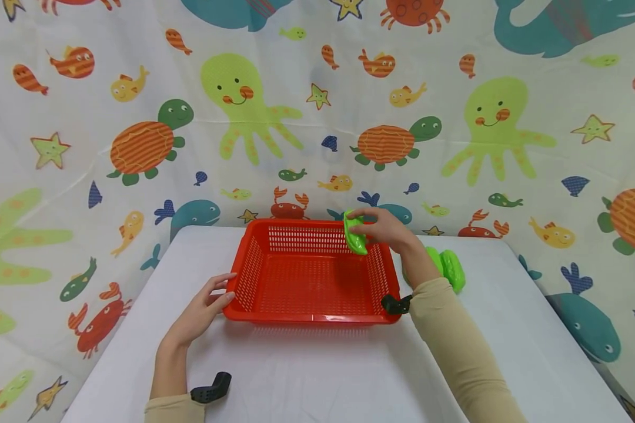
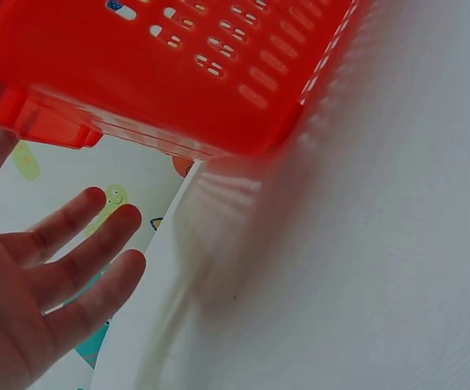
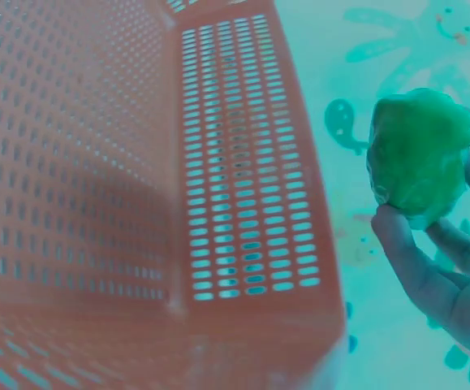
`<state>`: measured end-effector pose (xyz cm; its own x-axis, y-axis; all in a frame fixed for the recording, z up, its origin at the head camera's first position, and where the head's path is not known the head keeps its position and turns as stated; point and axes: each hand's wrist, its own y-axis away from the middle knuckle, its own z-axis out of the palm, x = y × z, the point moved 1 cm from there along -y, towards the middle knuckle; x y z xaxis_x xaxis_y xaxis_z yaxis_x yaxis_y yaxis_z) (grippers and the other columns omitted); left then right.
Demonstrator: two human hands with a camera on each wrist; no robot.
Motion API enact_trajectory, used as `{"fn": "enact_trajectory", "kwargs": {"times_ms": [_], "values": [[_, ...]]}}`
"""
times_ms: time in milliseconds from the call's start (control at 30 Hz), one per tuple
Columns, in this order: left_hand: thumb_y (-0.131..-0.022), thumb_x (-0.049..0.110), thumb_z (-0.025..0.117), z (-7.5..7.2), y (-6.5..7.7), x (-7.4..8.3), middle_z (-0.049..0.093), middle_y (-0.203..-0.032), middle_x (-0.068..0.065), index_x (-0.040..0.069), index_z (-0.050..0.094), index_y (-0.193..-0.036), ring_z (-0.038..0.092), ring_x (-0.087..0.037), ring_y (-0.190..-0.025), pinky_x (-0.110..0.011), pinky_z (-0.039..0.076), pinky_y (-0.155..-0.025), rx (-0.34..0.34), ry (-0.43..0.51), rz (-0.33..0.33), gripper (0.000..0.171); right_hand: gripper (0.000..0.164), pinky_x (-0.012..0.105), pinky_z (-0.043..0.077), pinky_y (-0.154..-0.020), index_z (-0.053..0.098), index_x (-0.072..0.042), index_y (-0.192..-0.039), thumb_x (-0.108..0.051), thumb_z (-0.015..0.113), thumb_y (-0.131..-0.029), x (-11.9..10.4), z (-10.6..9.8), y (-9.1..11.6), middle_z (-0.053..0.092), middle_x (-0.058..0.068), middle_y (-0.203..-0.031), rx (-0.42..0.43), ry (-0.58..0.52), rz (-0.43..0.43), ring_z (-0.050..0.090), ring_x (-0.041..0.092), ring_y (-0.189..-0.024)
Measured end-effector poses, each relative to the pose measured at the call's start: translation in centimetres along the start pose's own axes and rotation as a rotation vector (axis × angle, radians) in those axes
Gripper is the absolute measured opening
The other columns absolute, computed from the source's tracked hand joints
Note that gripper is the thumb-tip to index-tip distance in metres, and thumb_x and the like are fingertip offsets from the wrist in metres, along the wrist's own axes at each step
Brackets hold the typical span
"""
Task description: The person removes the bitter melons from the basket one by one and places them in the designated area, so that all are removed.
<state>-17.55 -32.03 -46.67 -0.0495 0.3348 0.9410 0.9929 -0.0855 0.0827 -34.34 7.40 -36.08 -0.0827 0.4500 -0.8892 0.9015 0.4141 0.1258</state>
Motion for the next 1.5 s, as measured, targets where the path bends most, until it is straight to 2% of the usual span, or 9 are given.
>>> {"fn": "enact_trajectory", "kwargs": {"times_ms": [167, 233, 367, 467, 533, 800, 1067, 1300, 1500], "values": [[-0.097, 0.035, 0.059, 0.0, 0.0, -0.1, 0.035, -0.146, -0.015, 0.023, 0.037, -0.147, 0.046, -0.04, -0.126, -0.047, 0.052, -0.092, -0.001, 0.003, 0.005, 0.056, 0.041, 0.055, 0.052, -0.086, 0.061, -0.013, -0.13, -0.024, 0.07, -0.092, -0.2, -1.0, 1.3, 0.05, 0.009, -0.136, 0.041, -0.047, -0.044, 0.062, 0.023, -0.076], [-0.097, 0.035, 0.06, 0.0, 0.0, -0.1, 0.035, -0.146, -0.015, 0.023, 0.037, -0.147, 0.046, -0.04, -0.126, -0.047, 0.052, -0.092, 0.0, 0.006, 0.004, 0.056, 0.041, 0.057, 0.05, -0.089, 0.06, -0.013, -0.131, -0.025, 0.069, -0.093, -0.2, -1.4, 2.0, 0.047, 0.006, -0.142, 0.059, -0.049, -0.068, 0.061, 0.026, -0.077], [-0.097, 0.036, 0.06, 0.0, 0.0, 0.0, 0.035, -0.146, -0.015, 0.023, 0.037, -0.147, 0.047, -0.04, -0.126, -0.046, 0.053, -0.091, 0.002, 0.004, 0.004, 0.057, 0.043, 0.051, 0.053, -0.087, 0.06, -0.012, -0.131, -0.029, 0.068, -0.093, -0.1, -2.0, 3.6, 0.038, 0.007, -0.151, 0.108, -0.007, -0.105, 0.062, 0.032, -0.094], [-0.097, 0.036, 0.06, 0.0, 0.1, 0.1, 0.035, -0.147, -0.015, 0.023, 0.037, -0.147, 0.047, -0.04, -0.126, -0.046, 0.053, -0.091, 0.003, 0.001, 0.003, 0.057, 0.045, 0.046, 0.055, -0.086, 0.06, -0.013, -0.132, -0.032, 0.069, -0.092, 0.4, -2.4, 4.8, 0.033, 0.008, -0.154, 0.138, 0.019, -0.105, 0.06, 0.035, -0.111], [-0.097, 0.036, 0.06, 0.0, 0.1, 0.1, 0.035, -0.147, -0.015, 0.023, 0.037, -0.147, 0.046, -0.04, -0.127, -0.046, 0.053, -0.091, 0.004, 0.0, 0.004, 0.057, 0.047, 0.044, 0.055, -0.085, 0.059, -0.012, -0.133, -0.033, 0.069, -0.092, 0.9, -2.6, 5.7, 0.03, 0.009, -0.155, 0.147, 0.03, -0.105, 0.058, 0.037, -0.117], [-0.097, 0.034, 0.06, 0.1, 0.1, 0.0, 0.035, -0.147, -0.015, 0.024, 0.037, -0.148, 0.046, -0.04, -0.127, -0.047, 0.052, -0.092, 0.002, 0.01, 0.002, 0.056, 0.053, 0.047, 0.053, -0.09, 0.056, -0.014, -0.136, -0.041, 0.067, -0.091, 3.6, -3.3, 9.6, 0.022, 0.009, -0.159, 0.206, 0.056, -0.035, 0.047, 0.041, -0.13], [-0.097, 0.036, 0.06, 0.1, 0.1, 0.0, 0.034, -0.147, -0.015, 0.024, 0.036, -0.148, 0.045, -0.039, -0.127, -0.047, 0.053, -0.091, 0.005, 0.005, -0.007, 0.057, 0.058, 0.052, 0.052, -0.091, 0.053, -0.014, -0.14, -0.045, 0.065, -0.092, 6.5, -4.1, 12.9, 0.021, 0.014, -0.159, 0.243, 0.139, 0.029, 0.047, 0.048, -0.126], [-0.097, 0.037, 0.059, 0.1, 0.1, -0.2, 0.033, -0.148, -0.016, 0.024, 0.036, -0.148, 0.045, -0.04, -0.127, -0.046, 0.053, -0.091, 0.006, -0.007, -0.005, 0.058, 0.059, 0.055, 0.051, -0.091, 0.049, -0.012, -0.142, -0.045, 0.061, -0.094, 8.4, -4.8, 15.1, 0.019, 0.018, -0.159, 0.241, 0.171, 0.064, 0.044, 0.051, -0.128], [-0.097, 0.036, 0.06, 0.1, 0.0, -0.1, 0.033, -0.148, -0.016, 0.024, 0.035, -0.148, 0.045, -0.04, -0.128, -0.047, 0.052, -0.092, 0.01, 0.0, -0.013, 0.058, 0.059, 0.057, 0.049, -0.093, 0.048, -0.01, -0.143, -0.044, 0.06, -0.096, 10.2, -5.7, 16.1, 0.017, 0.023, -0.158, 0.229, 0.191, 0.087, 0.042, 0.054, -0.128]]}}
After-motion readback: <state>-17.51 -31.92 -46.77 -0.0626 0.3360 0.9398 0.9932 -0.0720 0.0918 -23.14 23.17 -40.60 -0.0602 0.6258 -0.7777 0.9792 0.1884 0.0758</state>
